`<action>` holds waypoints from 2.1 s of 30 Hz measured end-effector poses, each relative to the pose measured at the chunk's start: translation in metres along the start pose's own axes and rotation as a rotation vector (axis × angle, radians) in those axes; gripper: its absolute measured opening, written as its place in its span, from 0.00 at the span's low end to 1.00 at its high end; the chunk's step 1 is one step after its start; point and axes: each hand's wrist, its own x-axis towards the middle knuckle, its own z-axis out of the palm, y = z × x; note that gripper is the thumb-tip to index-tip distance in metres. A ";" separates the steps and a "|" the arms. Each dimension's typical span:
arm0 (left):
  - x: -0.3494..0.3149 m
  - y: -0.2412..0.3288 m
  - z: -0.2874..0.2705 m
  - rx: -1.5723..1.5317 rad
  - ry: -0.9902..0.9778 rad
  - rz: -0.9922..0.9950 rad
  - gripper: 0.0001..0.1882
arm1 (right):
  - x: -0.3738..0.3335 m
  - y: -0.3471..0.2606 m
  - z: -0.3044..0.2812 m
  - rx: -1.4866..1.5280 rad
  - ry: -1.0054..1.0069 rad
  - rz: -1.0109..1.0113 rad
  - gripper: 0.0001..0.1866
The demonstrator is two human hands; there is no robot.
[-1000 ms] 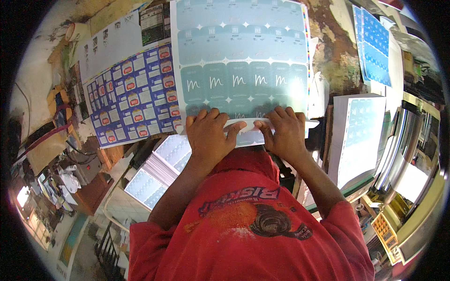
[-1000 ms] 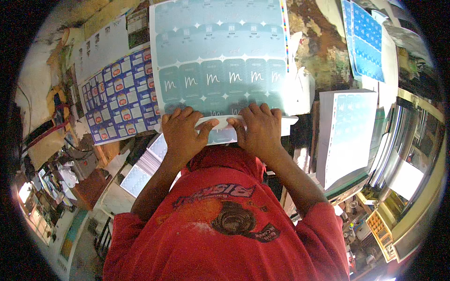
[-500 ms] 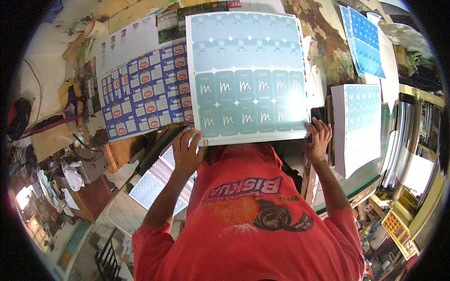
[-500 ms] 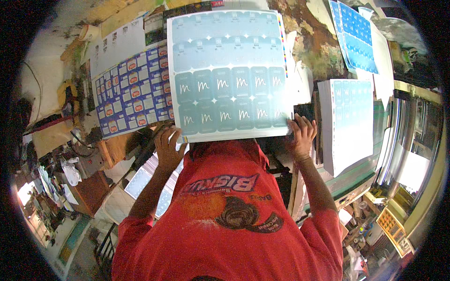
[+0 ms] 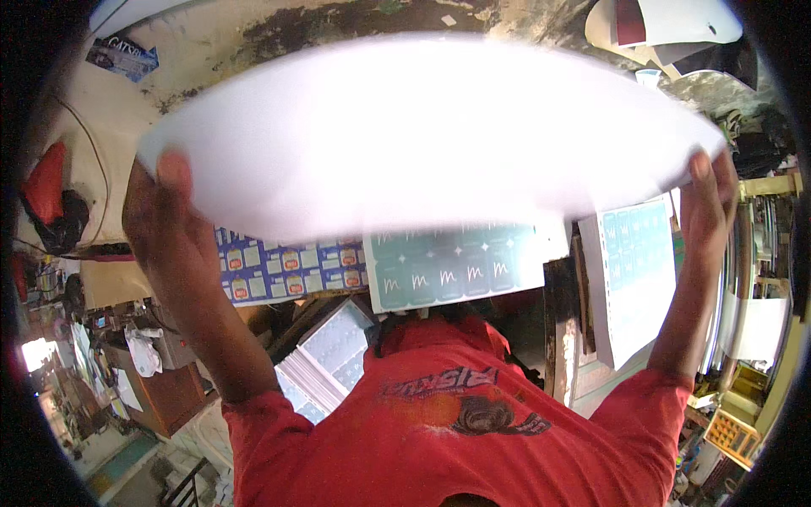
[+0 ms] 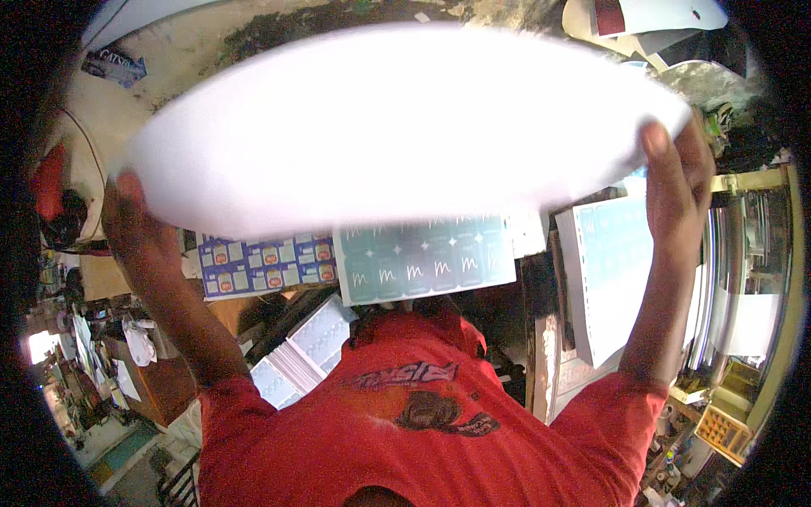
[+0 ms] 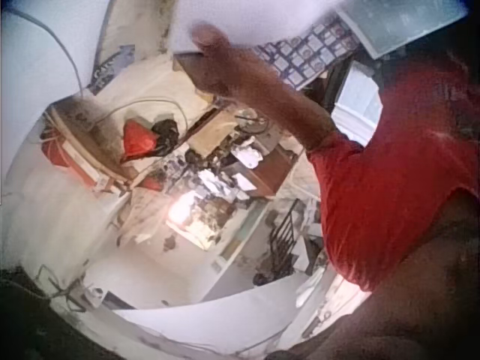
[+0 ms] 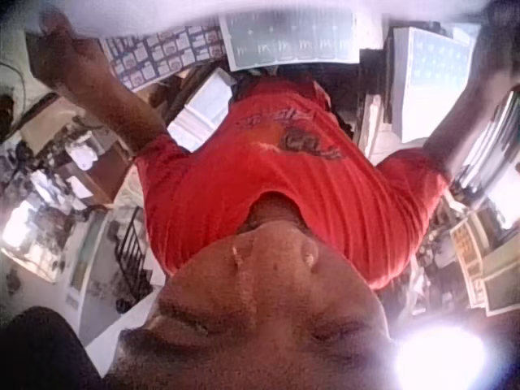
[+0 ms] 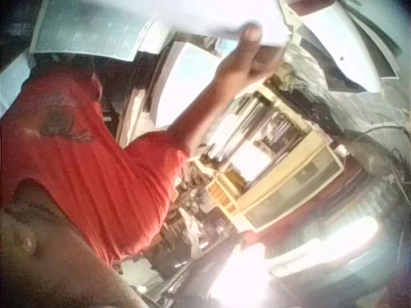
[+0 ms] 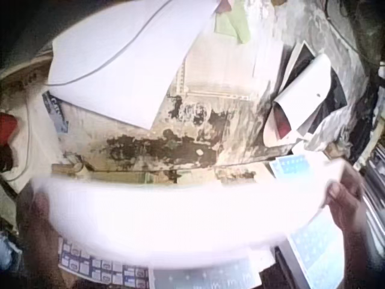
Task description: The person organizes and stacks printed paper sheets by picking them up from a pile, aligning the edges, and placing them onto a larger stack on a workbench.
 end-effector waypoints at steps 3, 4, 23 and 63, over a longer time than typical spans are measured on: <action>0.043 -0.037 0.041 0.198 -0.221 -0.225 0.24 | 0.047 0.067 0.040 -0.084 -0.184 0.288 0.28; 0.054 -0.099 0.043 0.207 -0.260 -0.165 0.24 | 0.057 0.108 0.063 -0.101 -0.276 0.386 0.28; 0.029 -0.229 0.128 0.343 -0.696 -0.608 0.28 | 0.058 0.216 0.191 0.306 -0.709 0.850 0.33; -0.266 -0.171 0.000 0.725 -0.857 0.761 0.15 | -0.298 0.119 0.163 -0.667 -0.528 -0.299 0.24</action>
